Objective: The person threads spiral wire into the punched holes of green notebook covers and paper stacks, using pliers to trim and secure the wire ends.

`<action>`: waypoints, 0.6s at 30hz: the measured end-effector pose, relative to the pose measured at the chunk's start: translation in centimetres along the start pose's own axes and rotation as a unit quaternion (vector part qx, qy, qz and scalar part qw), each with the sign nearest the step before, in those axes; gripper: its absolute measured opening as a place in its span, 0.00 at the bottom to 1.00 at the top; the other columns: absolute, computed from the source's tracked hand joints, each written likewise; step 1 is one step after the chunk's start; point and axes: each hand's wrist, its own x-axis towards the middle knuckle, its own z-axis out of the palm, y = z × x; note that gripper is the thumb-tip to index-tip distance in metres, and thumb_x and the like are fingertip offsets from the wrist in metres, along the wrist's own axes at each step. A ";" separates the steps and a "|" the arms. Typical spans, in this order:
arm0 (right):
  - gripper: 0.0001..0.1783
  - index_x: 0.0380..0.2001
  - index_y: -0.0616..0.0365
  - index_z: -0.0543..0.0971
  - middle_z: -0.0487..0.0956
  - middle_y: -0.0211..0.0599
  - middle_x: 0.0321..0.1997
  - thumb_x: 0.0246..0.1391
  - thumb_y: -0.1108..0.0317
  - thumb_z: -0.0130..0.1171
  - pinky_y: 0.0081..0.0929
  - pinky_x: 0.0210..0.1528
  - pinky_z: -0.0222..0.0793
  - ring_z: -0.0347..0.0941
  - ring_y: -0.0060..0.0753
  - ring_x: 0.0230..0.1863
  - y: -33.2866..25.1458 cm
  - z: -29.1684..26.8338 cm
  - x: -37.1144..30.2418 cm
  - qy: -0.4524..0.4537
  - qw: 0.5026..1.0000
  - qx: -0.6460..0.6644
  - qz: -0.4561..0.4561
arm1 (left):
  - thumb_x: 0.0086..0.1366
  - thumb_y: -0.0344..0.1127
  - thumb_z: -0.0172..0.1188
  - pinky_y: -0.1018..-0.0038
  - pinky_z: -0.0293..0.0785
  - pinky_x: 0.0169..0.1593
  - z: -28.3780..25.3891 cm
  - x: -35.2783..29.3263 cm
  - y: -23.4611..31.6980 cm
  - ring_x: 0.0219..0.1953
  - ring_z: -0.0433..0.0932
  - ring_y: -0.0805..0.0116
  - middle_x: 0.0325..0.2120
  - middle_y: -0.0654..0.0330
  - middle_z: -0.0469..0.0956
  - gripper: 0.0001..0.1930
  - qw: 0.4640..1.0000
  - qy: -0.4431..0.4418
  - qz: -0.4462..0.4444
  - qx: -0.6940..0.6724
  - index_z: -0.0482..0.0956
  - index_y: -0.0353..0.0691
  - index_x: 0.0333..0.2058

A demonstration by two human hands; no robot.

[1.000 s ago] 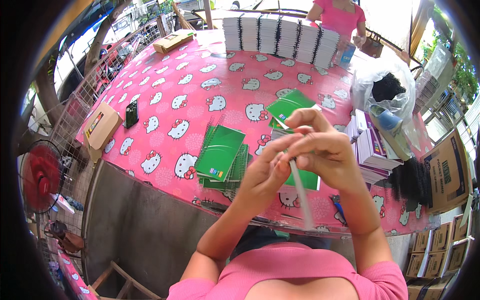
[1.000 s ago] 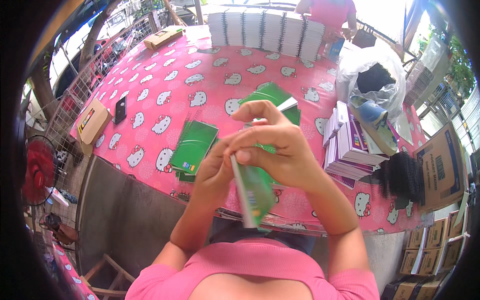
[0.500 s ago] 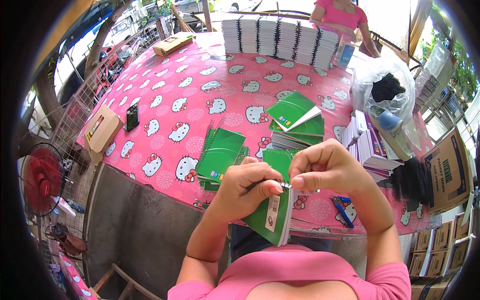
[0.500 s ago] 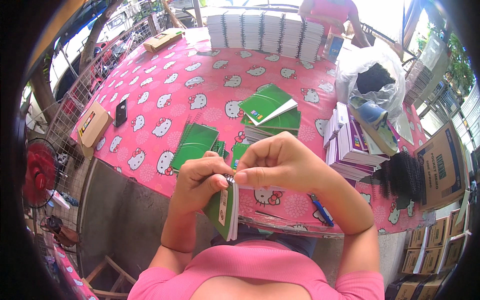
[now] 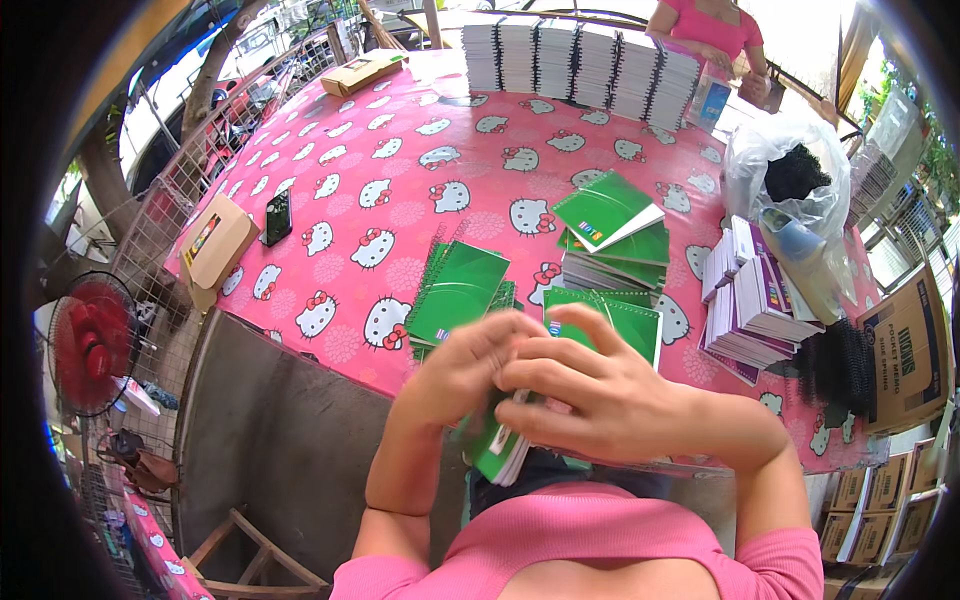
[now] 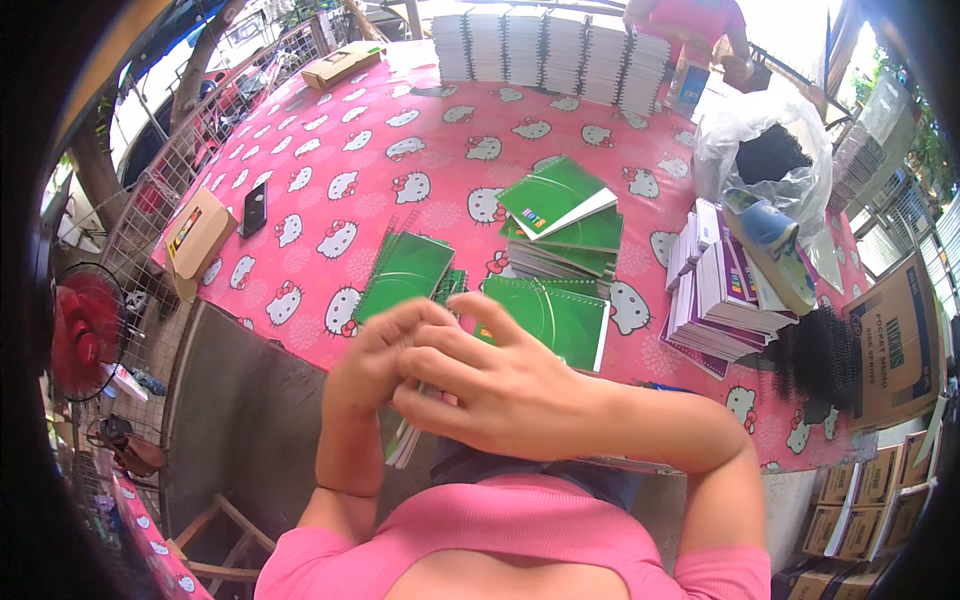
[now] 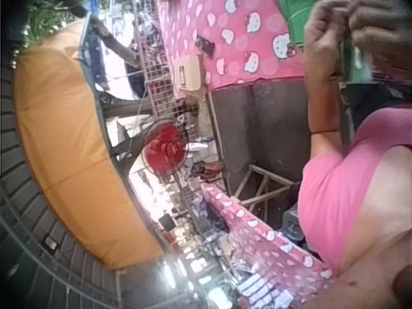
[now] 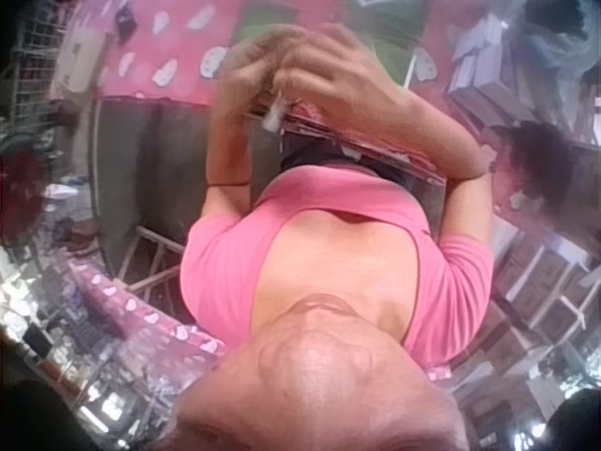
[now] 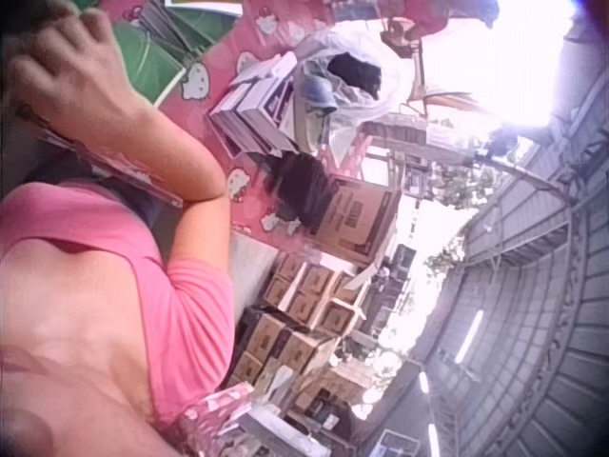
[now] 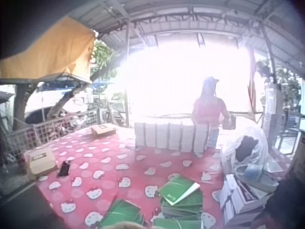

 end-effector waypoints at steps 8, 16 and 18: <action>0.29 0.51 0.62 0.73 0.79 0.52 0.46 0.47 0.62 0.68 0.40 0.51 0.71 0.76 0.47 0.49 10.8 8.1 4.1 -0.094 0.883 0.198 0.416 | 0.70 0.37 0.50 0.55 0.53 0.65 -3.0 0.3 1.1 0.63 0.64 0.63 0.60 0.58 0.68 0.18 0.791 0.383 0.093 0.467 0.72 0.43 0.57; 0.34 0.52 0.65 0.74 0.74 0.51 0.50 0.48 0.51 0.68 0.40 0.57 0.65 0.71 0.50 0.53 5.5 -2.6 -6.8 -0.004 0.875 0.002 0.483 | 0.67 0.41 0.54 0.36 0.41 0.63 -3.7 0.6 -4.3 0.66 0.60 0.59 0.64 0.59 0.64 0.20 0.722 0.223 -0.085 0.650 0.74 0.55 0.58; 0.37 0.54 0.65 0.71 0.73 0.52 0.52 0.46 0.52 0.69 0.39 0.59 0.64 0.70 0.49 0.55 4.9 -4.1 -10.7 -0.011 0.843 -0.006 0.538 | 0.65 0.41 0.57 0.46 0.48 0.63 -1.7 1.8 -3.7 0.64 0.62 0.55 0.63 0.56 0.65 0.21 0.730 0.210 -0.004 0.650 0.75 0.50 0.56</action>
